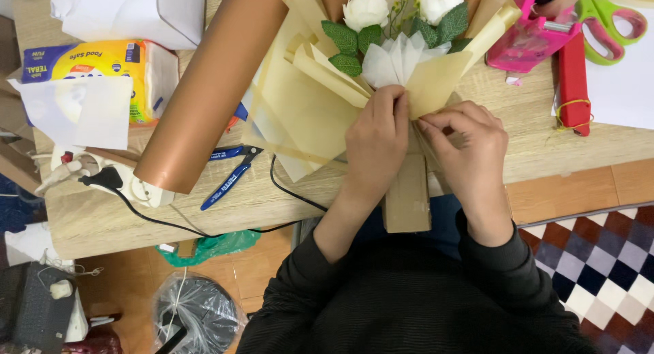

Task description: The person wraps a small bouquet of artificial white roses and greenery in beige tissue paper. They fold and pleat the paper around the stems, then secure the wrapping with clear tape applied by hand.

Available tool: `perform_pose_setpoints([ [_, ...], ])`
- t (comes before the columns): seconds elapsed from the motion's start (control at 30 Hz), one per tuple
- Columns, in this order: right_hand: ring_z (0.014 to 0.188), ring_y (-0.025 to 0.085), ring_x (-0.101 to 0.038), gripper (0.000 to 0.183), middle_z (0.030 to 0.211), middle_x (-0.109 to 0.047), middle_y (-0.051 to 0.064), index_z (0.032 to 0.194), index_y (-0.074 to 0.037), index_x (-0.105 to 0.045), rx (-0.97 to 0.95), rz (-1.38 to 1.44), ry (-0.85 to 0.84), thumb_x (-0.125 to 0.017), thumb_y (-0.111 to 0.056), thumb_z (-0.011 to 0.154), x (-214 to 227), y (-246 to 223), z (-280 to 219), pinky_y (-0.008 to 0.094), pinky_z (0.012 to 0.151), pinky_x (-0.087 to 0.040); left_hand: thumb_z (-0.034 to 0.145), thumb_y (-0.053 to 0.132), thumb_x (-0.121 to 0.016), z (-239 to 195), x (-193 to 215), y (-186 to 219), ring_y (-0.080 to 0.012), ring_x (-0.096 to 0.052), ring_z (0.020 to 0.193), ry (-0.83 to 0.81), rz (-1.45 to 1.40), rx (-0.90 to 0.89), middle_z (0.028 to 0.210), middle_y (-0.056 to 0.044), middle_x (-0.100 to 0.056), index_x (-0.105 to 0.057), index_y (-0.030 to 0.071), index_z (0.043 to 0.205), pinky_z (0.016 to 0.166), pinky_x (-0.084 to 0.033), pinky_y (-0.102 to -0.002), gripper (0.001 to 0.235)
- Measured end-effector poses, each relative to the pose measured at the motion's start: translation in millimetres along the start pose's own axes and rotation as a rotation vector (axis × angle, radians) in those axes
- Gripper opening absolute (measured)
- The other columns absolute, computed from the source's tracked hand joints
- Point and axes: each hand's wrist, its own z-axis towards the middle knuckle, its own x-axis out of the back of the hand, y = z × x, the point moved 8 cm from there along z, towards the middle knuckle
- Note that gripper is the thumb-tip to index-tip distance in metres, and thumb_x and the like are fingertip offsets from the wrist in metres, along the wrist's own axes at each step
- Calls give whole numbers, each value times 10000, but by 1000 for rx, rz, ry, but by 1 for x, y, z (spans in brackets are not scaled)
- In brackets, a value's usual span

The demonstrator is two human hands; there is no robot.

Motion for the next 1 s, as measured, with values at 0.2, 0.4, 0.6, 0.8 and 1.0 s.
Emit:
perform_pose_setpoints([
  [0.2,842,283,-652,112,857,-671,67,938,-59,-783,-27,40,46,-859,23,931,-6,5,-5,369,820,-490,1053,153,-569,0,4,3,-202,-719,797,-15,-26,3,841,-31,-586,-566,119,1056,721,-598,-297,33],
  [0.4,854,287,-636,125,856,-646,74,918,-38,-755,-20,11,62,-866,18,935,-3,0,-3,379,805,-518,1010,125,-627,1,15,10,-204,-701,794,-23,-117,-13,859,-22,-556,-568,117,1056,695,-600,-305,76],
  [0.6,836,278,-660,117,844,-646,84,922,-32,-755,-57,57,68,-857,23,942,-5,2,-4,380,769,-561,990,330,-654,-16,57,0,-186,-676,727,-158,-106,167,853,-35,-570,-561,86,1082,643,-604,-311,277],
  [0.8,849,276,-681,118,864,-650,96,953,-5,-750,-45,83,101,-827,83,944,-11,2,-4,372,765,-601,885,582,-703,-23,28,-21,-330,-737,840,-350,-18,269,917,-178,-630,-521,-106,1309,700,-623,-425,828],
  [1.0,858,277,-700,110,870,-660,97,957,4,-754,2,129,79,-812,97,952,1,-11,-2,397,757,-622,832,474,-777,-21,28,-19,-450,-668,1028,-462,-266,442,1064,-265,-577,-439,-162,1377,841,-574,-543,904],
])
